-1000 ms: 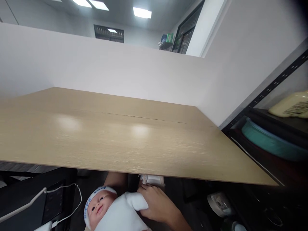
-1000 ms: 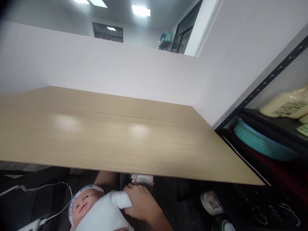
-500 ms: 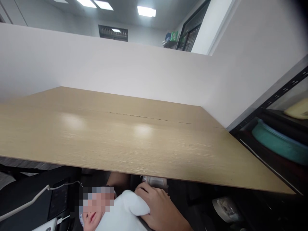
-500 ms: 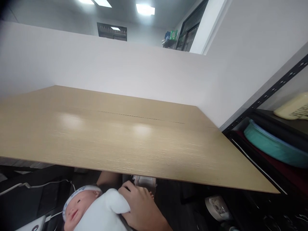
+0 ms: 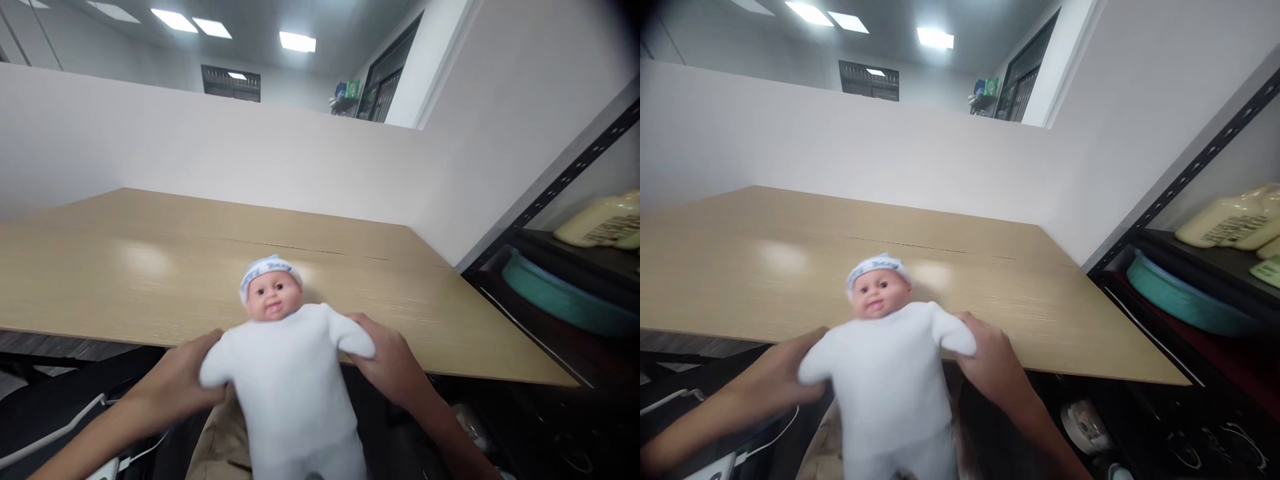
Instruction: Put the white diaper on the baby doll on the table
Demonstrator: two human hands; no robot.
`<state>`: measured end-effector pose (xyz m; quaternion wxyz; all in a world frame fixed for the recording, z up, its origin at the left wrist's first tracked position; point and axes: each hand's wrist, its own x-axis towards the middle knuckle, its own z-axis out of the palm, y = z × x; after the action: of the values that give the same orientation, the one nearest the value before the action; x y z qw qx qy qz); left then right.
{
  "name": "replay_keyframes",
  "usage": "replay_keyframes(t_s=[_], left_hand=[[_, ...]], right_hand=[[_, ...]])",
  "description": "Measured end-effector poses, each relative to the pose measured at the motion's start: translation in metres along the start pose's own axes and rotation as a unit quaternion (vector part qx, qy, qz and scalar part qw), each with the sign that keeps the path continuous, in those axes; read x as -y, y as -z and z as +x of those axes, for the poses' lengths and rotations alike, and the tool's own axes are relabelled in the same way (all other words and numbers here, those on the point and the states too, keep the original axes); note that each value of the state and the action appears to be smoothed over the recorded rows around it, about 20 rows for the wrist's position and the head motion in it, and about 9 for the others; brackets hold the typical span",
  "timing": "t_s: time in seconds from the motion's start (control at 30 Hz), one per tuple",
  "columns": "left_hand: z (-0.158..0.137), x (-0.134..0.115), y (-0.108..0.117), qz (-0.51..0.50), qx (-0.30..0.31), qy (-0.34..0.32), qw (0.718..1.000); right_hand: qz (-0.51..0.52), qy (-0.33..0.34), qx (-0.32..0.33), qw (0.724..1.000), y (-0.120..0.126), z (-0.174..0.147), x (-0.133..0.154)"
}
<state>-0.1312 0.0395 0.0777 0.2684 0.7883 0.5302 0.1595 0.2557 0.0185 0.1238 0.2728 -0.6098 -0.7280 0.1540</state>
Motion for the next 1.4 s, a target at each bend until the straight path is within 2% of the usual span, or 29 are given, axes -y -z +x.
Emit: replay_keyframes(t_s=[0.13,0.23,0.33,0.5,0.6,0.73,0.9,1.13,1.4], left_hand=[[0.071,-0.004,0.015,-0.023,-0.008,-0.033,0.999],[0.096,-0.001,0.010,0.020,-0.015,-0.015,1.000],[0.096,0.006,0.003,0.051,-0.023,-0.004,0.998],[0.077,0.031,-0.010,0.121,-0.097,0.001,0.988],[0.074,0.051,-0.022,0.107,-0.110,-0.019,0.988],[0.089,0.067,-0.031,0.064,-0.128,-0.050,0.988],[0.127,0.074,-0.026,0.050,-0.156,-0.069,0.984],[0.201,0.088,-0.008,0.051,-0.160,-0.072,0.983],[0.283,0.104,0.004,0.046,-0.172,-0.045,0.983]], right_hand=[[-0.033,-0.064,-0.027,0.997,-0.017,0.023,-0.034],[-0.040,-0.095,-0.026,0.994,-0.029,0.029,-0.055],[-0.027,-0.101,-0.030,0.994,-0.039,0.024,-0.070],[-0.025,-0.046,-0.077,0.996,-0.047,0.006,-0.090],[-0.045,-0.014,-0.102,0.994,-0.050,0.000,-0.100],[-0.066,0.003,-0.095,0.993,-0.052,0.010,-0.109],[-0.081,0.024,-0.078,0.993,-0.050,0.052,-0.120],[-0.092,0.025,-0.077,0.992,-0.059,0.129,-0.145],[-0.107,0.024,-0.110,0.988,-0.069,0.204,-0.164]])
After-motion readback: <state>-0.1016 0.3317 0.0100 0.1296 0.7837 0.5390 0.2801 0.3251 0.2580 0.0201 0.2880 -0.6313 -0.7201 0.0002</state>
